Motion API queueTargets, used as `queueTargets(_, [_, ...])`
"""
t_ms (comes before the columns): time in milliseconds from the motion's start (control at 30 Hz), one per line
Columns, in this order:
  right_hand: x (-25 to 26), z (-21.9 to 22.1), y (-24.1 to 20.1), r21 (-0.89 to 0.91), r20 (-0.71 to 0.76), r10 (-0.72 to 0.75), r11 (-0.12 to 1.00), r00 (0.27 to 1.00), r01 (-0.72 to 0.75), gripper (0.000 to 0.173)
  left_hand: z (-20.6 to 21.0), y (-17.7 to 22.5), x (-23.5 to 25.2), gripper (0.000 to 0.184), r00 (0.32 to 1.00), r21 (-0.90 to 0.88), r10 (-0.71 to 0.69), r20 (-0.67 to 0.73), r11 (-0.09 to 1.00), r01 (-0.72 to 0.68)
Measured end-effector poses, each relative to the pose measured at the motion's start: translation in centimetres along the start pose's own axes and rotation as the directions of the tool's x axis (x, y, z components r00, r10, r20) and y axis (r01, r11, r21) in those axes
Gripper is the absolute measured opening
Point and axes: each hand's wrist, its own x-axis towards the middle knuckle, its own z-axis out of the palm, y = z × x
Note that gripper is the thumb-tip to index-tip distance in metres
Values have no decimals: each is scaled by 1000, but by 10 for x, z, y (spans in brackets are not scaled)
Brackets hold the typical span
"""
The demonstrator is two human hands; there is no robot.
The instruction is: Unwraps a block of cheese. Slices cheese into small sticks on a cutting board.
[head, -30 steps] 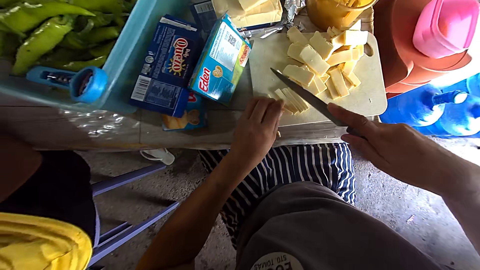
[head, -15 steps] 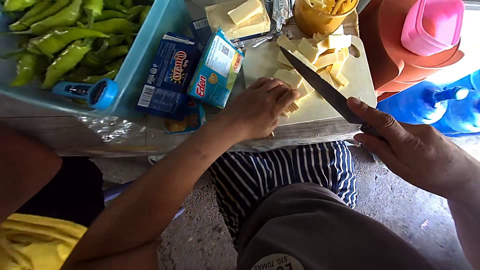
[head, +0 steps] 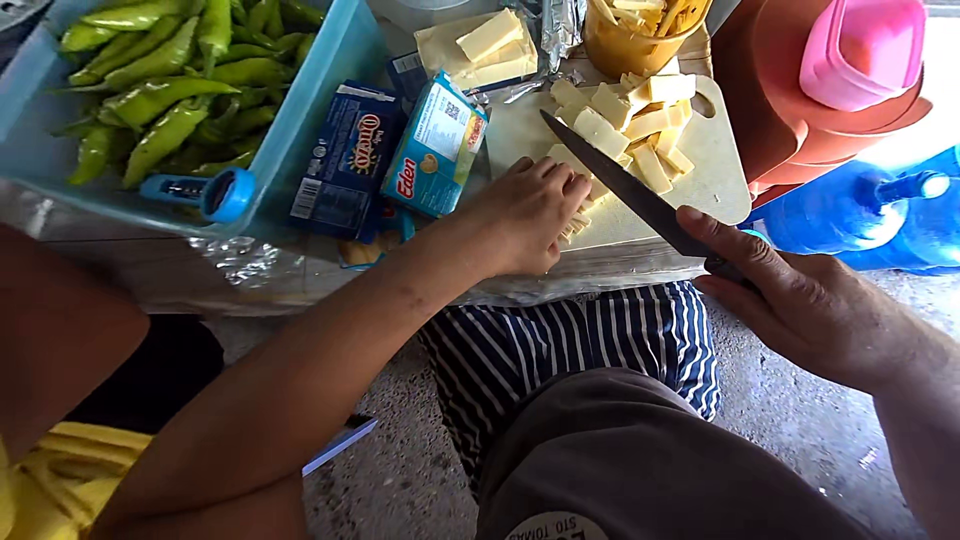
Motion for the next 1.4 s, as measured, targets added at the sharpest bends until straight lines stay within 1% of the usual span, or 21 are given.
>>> queueTargets(67, [0, 0, -1, 0, -1, -2, 1000, 1000, 2, 51, -4, 2, 1, 65, 998, 11, -35, 56, 999, 35])
queueTargets(167, [0, 0, -1, 5, -11, 0, 1000, 1000, 0, 50, -7, 3, 1, 46, 993, 15, -53, 107, 999, 52])
queueTargets(233, [-1, 0, -2, 2, -11, 3, 1000, 1000, -3, 50, -7, 4, 0, 39, 991, -9, -51, 126, 999, 53])
queueTargets(400, [-2, 2, -1, 2, -25, 15, 1000, 1000, -14, 51, 0, 10, -4, 29, 995, -49, -34, 89, 998, 39])
queueTargets(467, [-2, 3, -1, -3, -28, 12, 1000, 1000, -12, 51, 3, 13, -6, 31, 997, -48, -30, 67, 998, 33])
queueTargets(533, [-1, 5, 0, 23, -31, 15, 1000, 999, -14, 52, 5, 10, -7, 29, 997, -126, -51, 58, 990, 58])
queueTargets(600, [-1, 7, 2, 165, 4, 53, 985, 999, -53, 55, 7, -2, -9, 25, 997, -357, -72, 13, 931, 72])
queueTargets(633, [-1, 8, 5, 309, 51, 87, 946, 995, -99, 57, 11, -11, -12, 23, 995, -527, -84, -60, 849, 40])
queueTargets(667, [0, 10, 7, 486, 117, 114, 860, 987, -157, 59, 16, -19, -14, 21, 985, -714, -124, -123, 700, -1])
queueTargets(700, [1, 14, 9, 648, 192, 125, 729, 973, -222, 60, 21, -23, -15, 21, 971, -886, -186, -151, 461, -50])
queueTargets(733, [2, 18, 11, 769, 258, 116, 576, 959, -276, 61, 26, -22, -15, 22, 954, -983, -261, -147, 144, -112])
queueTargets(767, [4, 23, 13, 849, 305, 86, 427, 948, -312, 60, 29, -19, -14, 28, 931, -965, -337, -138, -166, -203])
queueTargets(800, [6, 30, 14, 891, 334, 55, 307, 941, -334, 60, 33, -15, -12, 36, 907, -869, -396, -142, -389, -306])
queueTargets(833, [8, 36, 15, 909, 356, 37, 216, 934, -356, 59, 36, -10, -8, 44, 880, -747, -452, -143, -534, -396])
queueTargets(900, [14, 46, 14, 911, 399, 23, 102, 917, -399, 58, 36, 1, 0, 53, 838, -573, -538, -92, -659, -486])
queueTargets(933, [16, 51, 14, 907, 416, 29, 62, 909, -417, 58, 34, 7, 2, 54, 831, -542, -552, -66, -680, -495])
queueTargets(1000, [20, 59, 13, 900, 435, 46, 18, 899, -437, 58, 32, 12, 6, 54, 851, -538, -513, -110, -690, -485])
queueTargets(1067, [23, 63, 13, 897, 440, 62, 14, 896, -441, 58, 28, 15, 9, 46, 855, -609, -500, -140, -637, -473])
queueTargets(1100, [23, 64, 13, 898, 438, 67, 14, 896, -440, 58, 25, 16, 11, 38, 848, -644, -518, -109, -614, -457])
queueTargets(1233, [24, 66, 14, 903, 422, 80, 54, 903, -427, 59, 11, 20, 13, 18, 776, -721, -623, 100, -583, -375])
queueTargets(1400, [22, 67, 17, 920, 374, 99, 83, 922, -382, 59, 2, 17, 18, 12, 706, -800, -692, 153, -506, -322])
